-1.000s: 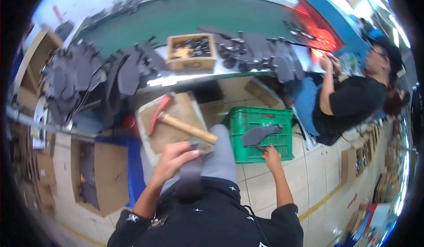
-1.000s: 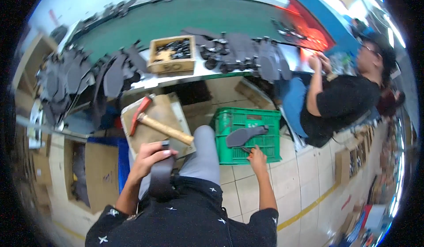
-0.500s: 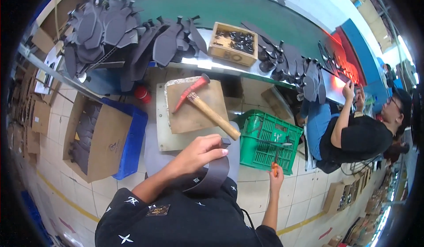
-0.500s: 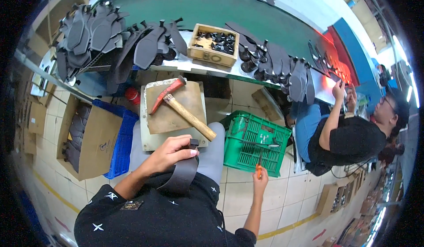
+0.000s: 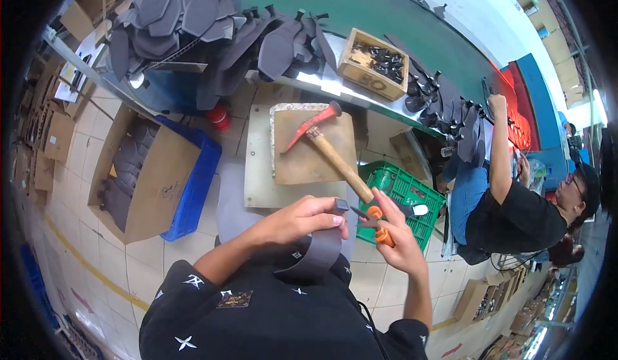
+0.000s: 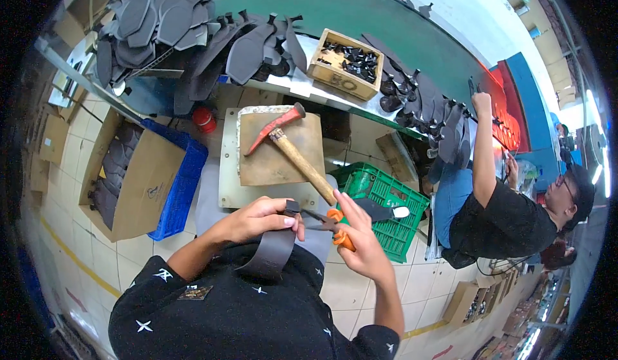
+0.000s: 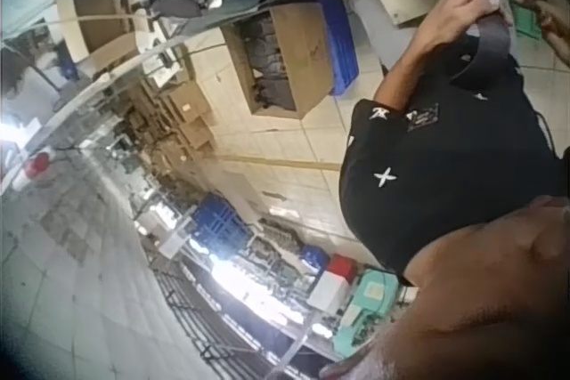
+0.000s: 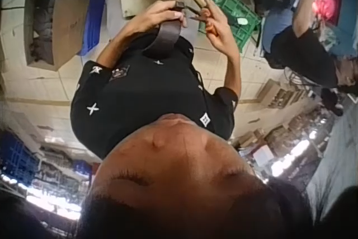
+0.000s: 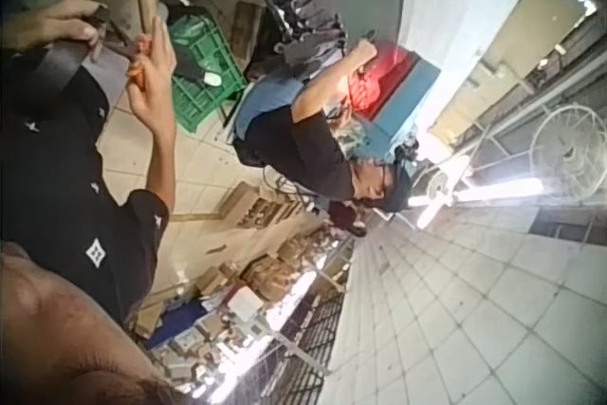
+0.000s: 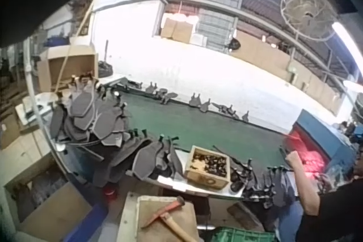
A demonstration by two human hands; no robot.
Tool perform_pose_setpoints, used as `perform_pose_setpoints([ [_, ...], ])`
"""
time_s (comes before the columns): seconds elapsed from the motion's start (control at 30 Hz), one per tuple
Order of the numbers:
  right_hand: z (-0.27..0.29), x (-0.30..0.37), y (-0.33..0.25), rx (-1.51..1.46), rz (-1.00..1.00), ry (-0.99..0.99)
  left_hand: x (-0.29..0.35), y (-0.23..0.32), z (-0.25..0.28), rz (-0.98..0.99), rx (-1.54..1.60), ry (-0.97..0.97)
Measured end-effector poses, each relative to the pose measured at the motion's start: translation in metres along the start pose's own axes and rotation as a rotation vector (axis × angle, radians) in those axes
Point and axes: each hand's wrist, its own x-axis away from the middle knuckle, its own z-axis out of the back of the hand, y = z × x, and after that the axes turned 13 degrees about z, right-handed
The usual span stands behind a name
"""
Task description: Assembling and preparing shoe components using a hammer and pliers.
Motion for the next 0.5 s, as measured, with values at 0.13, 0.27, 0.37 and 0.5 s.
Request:
perform_pose_setpoints([
  [0.13,0.021,-0.025,-0.022,0.018,-0.121,-0.116,0.004,-0.001,0.003,-0.021,-0.008,-0.018],
  [0.27,0.031,-0.036,-0.032,0.083,-0.141,-0.193,0.005,-0.005,0.002,-0.064,0.028,-0.038],
  [0.37,0.033,-0.048,-0.044,0.112,-0.165,-0.205,0.006,-0.011,0.004,-0.074,0.048,-0.035],
  [0.5,0.033,-0.05,-0.048,0.125,-0.175,-0.235,0.009,-0.012,0.004,-0.077,0.053,-0.041],
])
